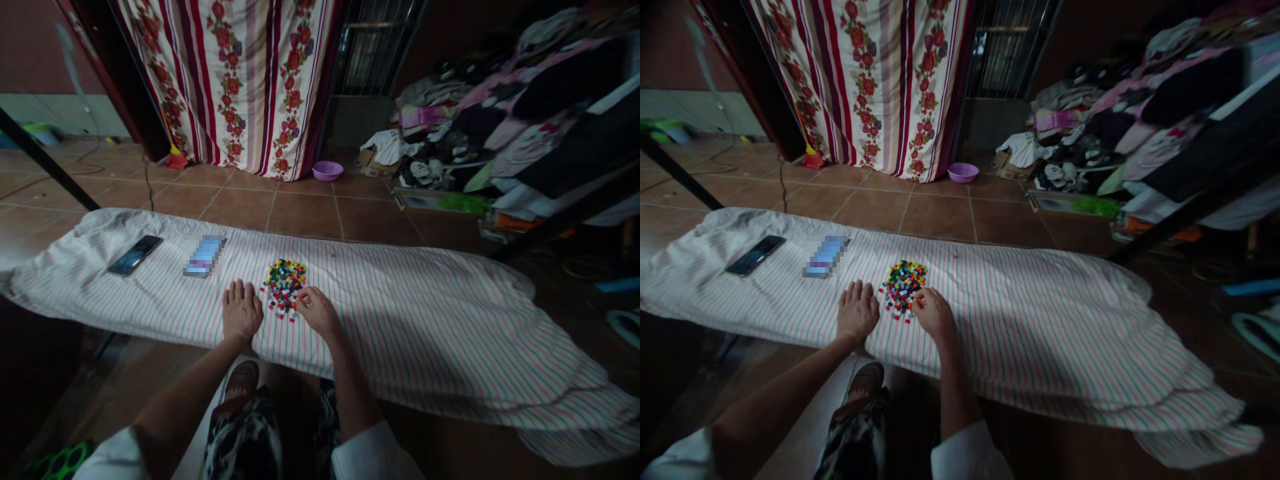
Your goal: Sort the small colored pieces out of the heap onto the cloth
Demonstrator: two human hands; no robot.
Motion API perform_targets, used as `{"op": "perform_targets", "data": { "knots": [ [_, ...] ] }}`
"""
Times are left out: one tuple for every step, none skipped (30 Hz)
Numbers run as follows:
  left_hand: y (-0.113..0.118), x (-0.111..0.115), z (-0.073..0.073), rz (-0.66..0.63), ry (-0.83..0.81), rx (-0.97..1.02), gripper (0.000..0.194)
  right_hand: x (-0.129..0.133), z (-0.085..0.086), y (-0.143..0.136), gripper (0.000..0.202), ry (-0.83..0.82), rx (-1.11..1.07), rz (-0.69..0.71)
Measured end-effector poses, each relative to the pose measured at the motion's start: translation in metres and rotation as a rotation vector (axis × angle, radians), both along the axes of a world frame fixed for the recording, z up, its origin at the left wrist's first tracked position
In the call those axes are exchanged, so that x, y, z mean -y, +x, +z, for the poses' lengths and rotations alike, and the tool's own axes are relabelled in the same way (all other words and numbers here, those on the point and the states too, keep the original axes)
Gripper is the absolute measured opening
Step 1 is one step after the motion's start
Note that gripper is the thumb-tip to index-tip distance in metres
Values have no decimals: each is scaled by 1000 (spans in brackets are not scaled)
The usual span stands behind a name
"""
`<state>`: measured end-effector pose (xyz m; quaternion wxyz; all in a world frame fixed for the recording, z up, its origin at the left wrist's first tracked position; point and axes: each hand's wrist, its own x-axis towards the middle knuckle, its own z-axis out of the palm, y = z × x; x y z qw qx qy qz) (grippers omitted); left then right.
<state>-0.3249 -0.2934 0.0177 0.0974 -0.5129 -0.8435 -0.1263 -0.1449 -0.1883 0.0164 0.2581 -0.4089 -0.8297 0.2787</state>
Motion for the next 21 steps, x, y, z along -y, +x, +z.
{"op": "perform_targets", "data": {
  "knots": [
    [0, 0, 0, 4, -3, 0, 48, -1, -1, 0, 9, -1, -17, -8],
    [0, 0, 1, 9, -8, 2, 48, -1, -2, 0, 9, -7, -32, -22],
    [1, 0, 1, 14, -12, 5, 48, -2, -4, 1, 9, -18, -46, -39],
    [1, 0, 1, 16, -15, 10, 48, -2, -5, 2, 10, -34, -62, -60],
    [1, 0, 1, 16, -16, 17, 48, -3, -6, 2, 12, -51, -78, -83],
    [1, 0, 1, 14, -14, 24, 48, -4, -6, 3, 13, -66, -97, -105],
    [1, 1, 1, 11, -10, 31, 48, -4, -7, 4, 15, -75, -117, -122],
    [0, 1, 1, 8, -5, 36, 48, -5, -7, 5, 16, -78, -136, -133],
    [0, 1, 1, 7, 0, 39, 48, -6, -6, 6, 18, -75, -154, -140],
    [0, 1, 0, 6, 4, 40, 48, -7, -6, 6, 19, -69, -168, -146],
    [0, 2, 0, 6, 7, 40, 48, -8, -5, 7, 19, -64, -179, -152],
    [0, 2, 0, 5, 10, 40, 48, -9, -5, 7, 20, -62, -188, -160],
    [0, 2, 0, 3, 13, 41, 47, -9, -4, 7, 20, -62, -197, -173],
    [0, 1, 0, 2, 17, 44, 47, -10, -3, 7, 20, -62, -205, -190],
    [0, 1, 0, 1, 22, 48, 47, -11, -3, 6, 20, -62, -213, -206],
    [0, 1, 0, 0, 27, 52, 47, -12, -4, 6, 21, -61, -221, -220],
    [0, 1, 0, 1, 30, 54, 46, -13, -4, 7, 21, -58, -230, -231],
    [0, 1, 0, 2, 31, 55, 46, -14, -6, 7, 23, -57, -241, -239],
    [0, 0, 0, 2, 29, 53, 46, -15, -7, 8, 24, -57, -254, -243],
    [0, 0, 0, 1, 25, 51, 46, -17, -9, 10, 25, -62, -267, -243],
    [0, 0, 0, -2, 20, 49, 46, -18, -12, 12, 27, -70, -280, -242]
  ]
}}
